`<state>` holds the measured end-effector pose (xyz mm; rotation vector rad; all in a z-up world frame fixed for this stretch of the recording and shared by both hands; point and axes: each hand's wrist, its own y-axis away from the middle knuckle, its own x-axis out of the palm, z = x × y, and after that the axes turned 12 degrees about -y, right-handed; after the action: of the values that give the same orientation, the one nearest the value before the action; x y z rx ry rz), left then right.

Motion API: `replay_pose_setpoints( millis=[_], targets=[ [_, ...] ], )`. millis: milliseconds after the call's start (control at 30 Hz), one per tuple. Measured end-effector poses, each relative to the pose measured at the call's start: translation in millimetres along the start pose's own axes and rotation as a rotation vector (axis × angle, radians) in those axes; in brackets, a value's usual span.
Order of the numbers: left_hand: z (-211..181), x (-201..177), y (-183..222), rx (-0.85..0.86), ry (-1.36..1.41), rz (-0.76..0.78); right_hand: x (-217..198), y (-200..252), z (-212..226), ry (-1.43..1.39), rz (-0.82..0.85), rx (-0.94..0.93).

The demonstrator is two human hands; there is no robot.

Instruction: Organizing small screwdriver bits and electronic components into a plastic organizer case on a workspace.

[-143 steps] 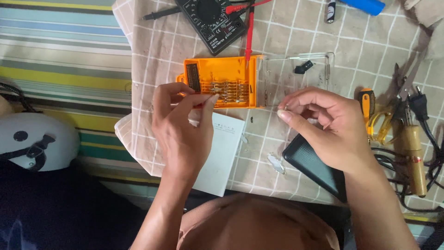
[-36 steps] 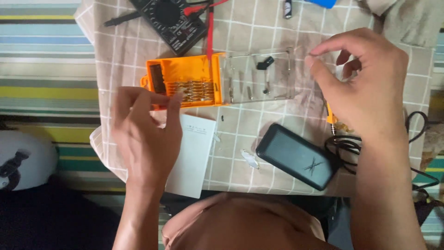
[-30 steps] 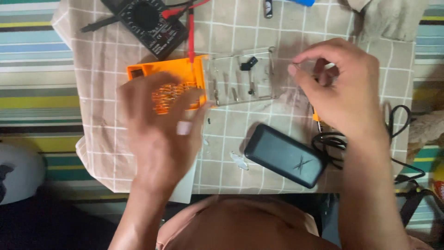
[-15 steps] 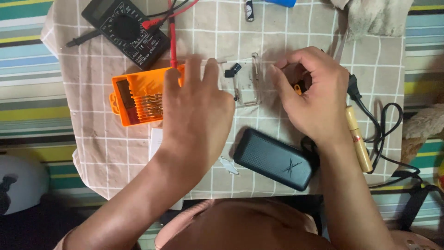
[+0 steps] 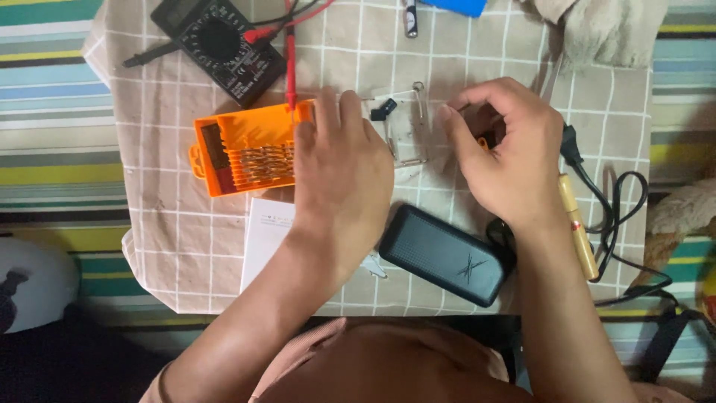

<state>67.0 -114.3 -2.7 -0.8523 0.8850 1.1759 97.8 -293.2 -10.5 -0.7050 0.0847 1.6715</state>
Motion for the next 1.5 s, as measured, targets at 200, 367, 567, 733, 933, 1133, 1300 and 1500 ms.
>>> replay_pose_setpoints(
  millis=[200,367,567,733,933,1133,1300,1500],
  targets=[
    [6.7,1.1,5.1,0.020,0.084,0.040,-0.8,0.8,1.5,0.014,-0.009,0.039],
    [31.1,-13.4,5.5,-0.015,0.374,0.140,2.1,-3.7,25.6,-0.024,0.050,-0.088],
    [55.9,-31.1,39.8,-0.004,0.672,-0.187,19.4,3.0,60.9,-0.257,0.271,0.012],
    [69.5,-42.7,65.5,0.113,0.838,-0.121,31.3,6.5,90.9,-0.469,0.396,0.191],
    [81.0,-32.9,87.5,0.105,0.810,-0.147,41.3,14.9,98.8,-0.571,0.411,0.296],
    [84.0,-26.2,96.8,0.091,0.768,-0.233,45.3,20.4,96.6,-0.595,0.448,0.384],
    [81.6,-21.8,102.1,-0.032,0.949,-0.203,51.7,26.6,97.8,-0.653,0.398,0.414],
    [76.4,-15.7,108.6,-0.274,0.984,-0.241,57.5,30.6,96.9,-0.708,0.337,0.361]
  ],
)
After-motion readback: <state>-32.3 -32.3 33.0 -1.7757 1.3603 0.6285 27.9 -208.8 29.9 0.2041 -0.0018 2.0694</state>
